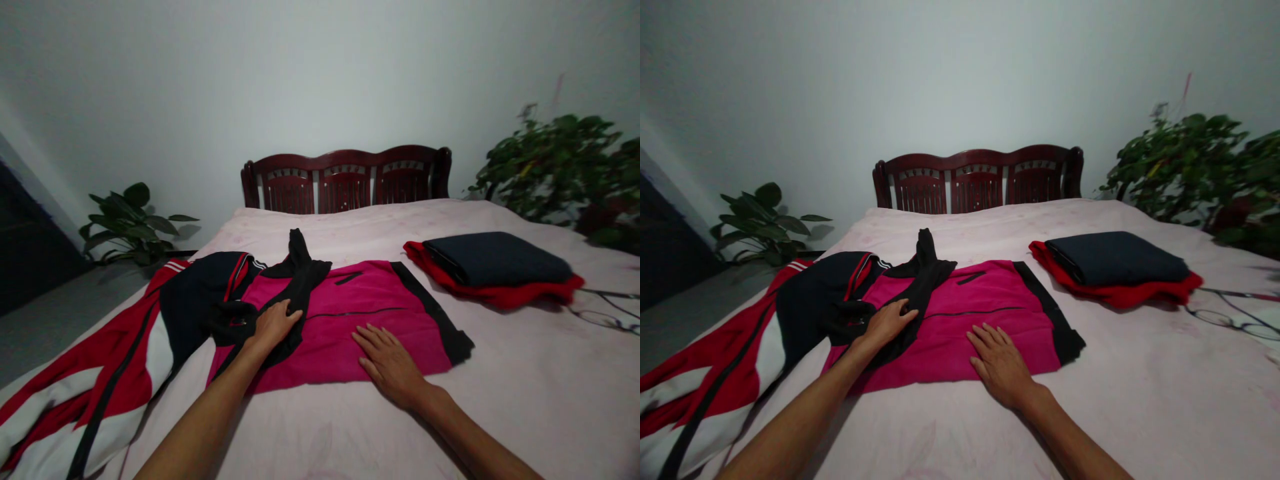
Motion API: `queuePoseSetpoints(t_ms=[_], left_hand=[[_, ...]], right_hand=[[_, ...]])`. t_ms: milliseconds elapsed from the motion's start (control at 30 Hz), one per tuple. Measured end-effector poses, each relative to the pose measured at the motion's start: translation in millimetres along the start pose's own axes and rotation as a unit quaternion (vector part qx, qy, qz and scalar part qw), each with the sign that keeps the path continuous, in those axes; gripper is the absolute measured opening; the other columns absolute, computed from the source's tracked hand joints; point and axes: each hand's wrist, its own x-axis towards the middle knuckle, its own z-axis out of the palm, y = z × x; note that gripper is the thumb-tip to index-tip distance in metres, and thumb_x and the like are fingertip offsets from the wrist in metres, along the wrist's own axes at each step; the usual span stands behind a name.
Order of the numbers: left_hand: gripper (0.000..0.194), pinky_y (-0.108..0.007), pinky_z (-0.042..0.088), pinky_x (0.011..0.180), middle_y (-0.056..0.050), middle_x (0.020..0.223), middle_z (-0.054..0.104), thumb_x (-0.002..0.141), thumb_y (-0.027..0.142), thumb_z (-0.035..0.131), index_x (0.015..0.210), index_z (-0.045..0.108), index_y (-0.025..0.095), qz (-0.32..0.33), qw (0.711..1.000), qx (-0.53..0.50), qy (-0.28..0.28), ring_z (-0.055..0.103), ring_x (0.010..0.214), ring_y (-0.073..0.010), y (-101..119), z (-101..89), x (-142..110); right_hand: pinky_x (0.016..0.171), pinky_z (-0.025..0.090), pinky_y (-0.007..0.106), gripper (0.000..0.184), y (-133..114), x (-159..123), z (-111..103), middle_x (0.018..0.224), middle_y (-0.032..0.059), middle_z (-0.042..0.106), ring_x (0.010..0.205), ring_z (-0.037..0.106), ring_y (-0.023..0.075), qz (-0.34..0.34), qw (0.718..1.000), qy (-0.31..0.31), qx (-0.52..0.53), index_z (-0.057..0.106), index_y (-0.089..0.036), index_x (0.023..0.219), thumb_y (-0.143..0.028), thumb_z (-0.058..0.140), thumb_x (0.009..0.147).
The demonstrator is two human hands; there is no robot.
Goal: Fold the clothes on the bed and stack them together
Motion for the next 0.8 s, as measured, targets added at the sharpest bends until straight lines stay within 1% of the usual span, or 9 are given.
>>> queuePoseSetpoints(t_ms=[67,133,200,300,367,433,567,700,800], left_hand=[[0.047,-0.046,0.048,0.093,-0.017,0.112,0.07,0.075,0.028,0.07,0.12,0.07,0.013,-0.02,1.0,-0.012,0.002,0.065,0.107,-0.0371,3,9.8,14],[0.038,-0.041,0.049,0.094,-0.014,0.111,0.071,0.077,0.019,0.063,0.113,0.073,0.016,-0.035,0.998,-0.038,0.032,0.066,0.107,-0.0321,1,11.6,25],[0.041,-0.035,0.048,0.097,-0.012,0.119,0.069,0.087,0.019,0.047,0.121,0.069,0.015,-0.054,0.992,-0.071,0.092,0.064,0.112,-0.0258,-2,6.8,35],[0.053,-0.029,0.045,0.103,-0.013,0.135,0.059,0.098,0.023,0.025,0.142,0.051,0.01,-0.062,0.979,-0.116,0.156,0.058,0.124,-0.0191,-6,-0.7,49],[0.054,-0.026,0.046,0.102,-0.013,0.138,0.058,0.101,0.03,0.024,0.147,0.045,0.01,-0.033,0.981,-0.132,0.136,0.059,0.122,-0.0167,-8,1.2,51],[0.054,-0.026,0.046,0.103,-0.013,0.138,0.058,0.102,0.037,0.031,0.146,0.046,0.011,-0.002,0.988,-0.123,0.089,0.059,0.122,-0.0173,-11,9.5,45],[0.051,-0.041,0.033,0.116,-0.017,0.143,0.053,0.098,0.036,0.043,0.14,0.054,0.01,0.031,0.999,-0.035,0.016,0.048,0.136,-0.0265,-24,31.5,10],[0.053,-0.048,0.014,0.122,-0.014,0.156,0.035,0.096,0.033,0.05,0.145,0.051,0.015,0.062,0.997,0.052,0.006,0.027,0.148,-0.0304,-36,39.5,-25],[0.052,-0.046,0.018,0.122,-0.013,0.155,0.038,0.095,0.033,0.052,0.144,0.053,0.017,0.059,0.995,0.083,0.004,0.031,0.147,-0.0288,-39,32.2,-27]], right_hand=[[0.122,0.025,0.052,0.053,2,0,1,0.157,-0.0005,0.035,0.147,0.031,0.0254,0.005,1.0,0.001,0.005,0.041,-0.028,0.152,-0.041,0.037,0.101],[0.122,0.025,0.051,0.053,3,0,-1,0.156,-0.0005,0.035,0.147,0.031,0.0249,0.007,1.0,0.005,0.008,0.041,-0.027,0.152,-0.04,0.037,0.101],[0.122,0.025,0.05,0.052,4,1,-2,0.156,-0.0006,0.037,0.146,0.032,0.024,0.014,1.0,0.01,0.01,0.042,-0.027,0.152,-0.039,0.036,0.101],[0.122,0.027,0.049,0.052,2,2,-3,0.154,0.0,0.039,0.145,0.035,0.0229,0.03,0.999,0.013,0.016,0.045,-0.025,0.15,-0.037,0.036,0.1],[0.121,0.027,0.049,0.052,0,3,-4,0.154,0.0009,0.04,0.144,0.036,0.0231,0.037,0.999,0.017,0.015,0.046,-0.024,0.149,-0.037,0.037,0.1],[0.121,0.026,0.05,0.052,-2,2,-4,0.154,0.0025,0.04,0.144,0.036,0.0246,0.042,0.998,0.036,0.004,0.046,-0.023,0.149,-0.039,0.037,0.1],[0.122,0.02,0.055,0.054,2,-2,-4,0.156,0.003,0.037,0.146,0.032,0.027,0.024,0.996,0.077,-0.031,0.043,-0.024,0.151,-0.042,0.037,0.101],[0.119,0.02,0.06,0.055,29,-4,-3,0.153,0.0049,0.041,0.145,0.033,0.0312,0.059,0.995,0.061,-0.048,0.05,-0.025,0.147,-0.051,0.039,0.099],[0.118,0.019,0.062,0.056,55,-4,0,0.151,0.0067,0.043,0.143,0.035,0.0343,0.117,0.987,0.078,-0.073,0.052,-0.022,0.145,-0.051,0.041,0.097]])
